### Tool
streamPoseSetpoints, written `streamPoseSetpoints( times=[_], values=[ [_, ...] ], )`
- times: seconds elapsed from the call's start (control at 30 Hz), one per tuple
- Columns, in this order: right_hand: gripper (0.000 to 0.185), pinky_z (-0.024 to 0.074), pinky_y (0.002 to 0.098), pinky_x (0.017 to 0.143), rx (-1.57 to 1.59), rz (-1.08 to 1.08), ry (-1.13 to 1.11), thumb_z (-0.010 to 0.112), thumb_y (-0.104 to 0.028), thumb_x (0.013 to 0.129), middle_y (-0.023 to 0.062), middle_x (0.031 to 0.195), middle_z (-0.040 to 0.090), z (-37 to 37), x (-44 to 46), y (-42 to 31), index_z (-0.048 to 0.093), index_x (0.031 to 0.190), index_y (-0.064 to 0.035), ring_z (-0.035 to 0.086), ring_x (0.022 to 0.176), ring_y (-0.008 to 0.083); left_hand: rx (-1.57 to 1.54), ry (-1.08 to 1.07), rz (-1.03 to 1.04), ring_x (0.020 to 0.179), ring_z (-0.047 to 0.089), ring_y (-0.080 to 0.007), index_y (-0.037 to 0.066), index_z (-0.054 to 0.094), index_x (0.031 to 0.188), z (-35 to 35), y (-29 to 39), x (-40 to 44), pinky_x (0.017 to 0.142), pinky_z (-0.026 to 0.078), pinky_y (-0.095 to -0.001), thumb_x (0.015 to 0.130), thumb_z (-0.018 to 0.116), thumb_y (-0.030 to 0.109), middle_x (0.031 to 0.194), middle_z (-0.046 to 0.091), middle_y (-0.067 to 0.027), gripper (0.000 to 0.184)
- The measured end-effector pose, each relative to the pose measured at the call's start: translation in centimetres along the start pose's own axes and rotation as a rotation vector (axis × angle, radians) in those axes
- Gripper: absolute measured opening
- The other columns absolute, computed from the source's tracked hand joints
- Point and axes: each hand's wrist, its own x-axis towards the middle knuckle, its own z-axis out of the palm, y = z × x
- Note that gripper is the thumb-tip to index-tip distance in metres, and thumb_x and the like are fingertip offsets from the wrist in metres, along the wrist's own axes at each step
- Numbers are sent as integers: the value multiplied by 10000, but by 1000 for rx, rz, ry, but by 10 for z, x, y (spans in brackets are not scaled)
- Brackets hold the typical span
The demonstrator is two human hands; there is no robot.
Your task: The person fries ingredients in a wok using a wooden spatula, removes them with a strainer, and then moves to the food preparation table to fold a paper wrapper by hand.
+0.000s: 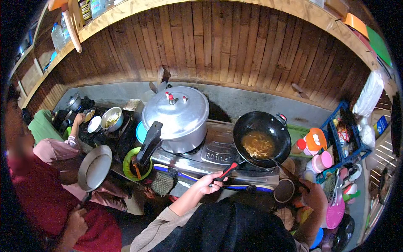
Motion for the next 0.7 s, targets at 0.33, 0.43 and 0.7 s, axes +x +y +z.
streamPoseSetpoints(
  times=[0.33, 0.43, 0.7],
  values=[
    [329, 448, 366, 818, 147, -18, -73, 590, -95, 777, 198, 1003, 613, 40, 26, -19, 573, 1101, -44, 588, 951, 343, -58, -17, -67, 475, 363, -47, 71, 440, 1039, -6, 0, 2, 368, 315, -150, 922, 467, 211, 864, 533, -79, 184],
    [334, 451, 401, 803, 169, -136, 0, 578, -122, 797, 219, 977, 604, 73, 49, -9, 551, 1126, -65, 579, 938, 363, -54, -15, -59, 480, 370, -49, 71, 443, 1045, -5, 0, 2, 366, 317, -152, 921, 469, 207, 862, 537, -83, 186],
    [342, 455, 466, 754, 210, -181, 249, 520, -185, 844, 235, 908, 604, 114, 112, -12, 521, 1180, -122, 578, 848, 402, -21, 7, 11, 491, 392, -61, 0, 444, 1007, -6, -3, 4, 357, 327, -166, 909, 492, 222, 828, 518, -79, 248]
  ],
)
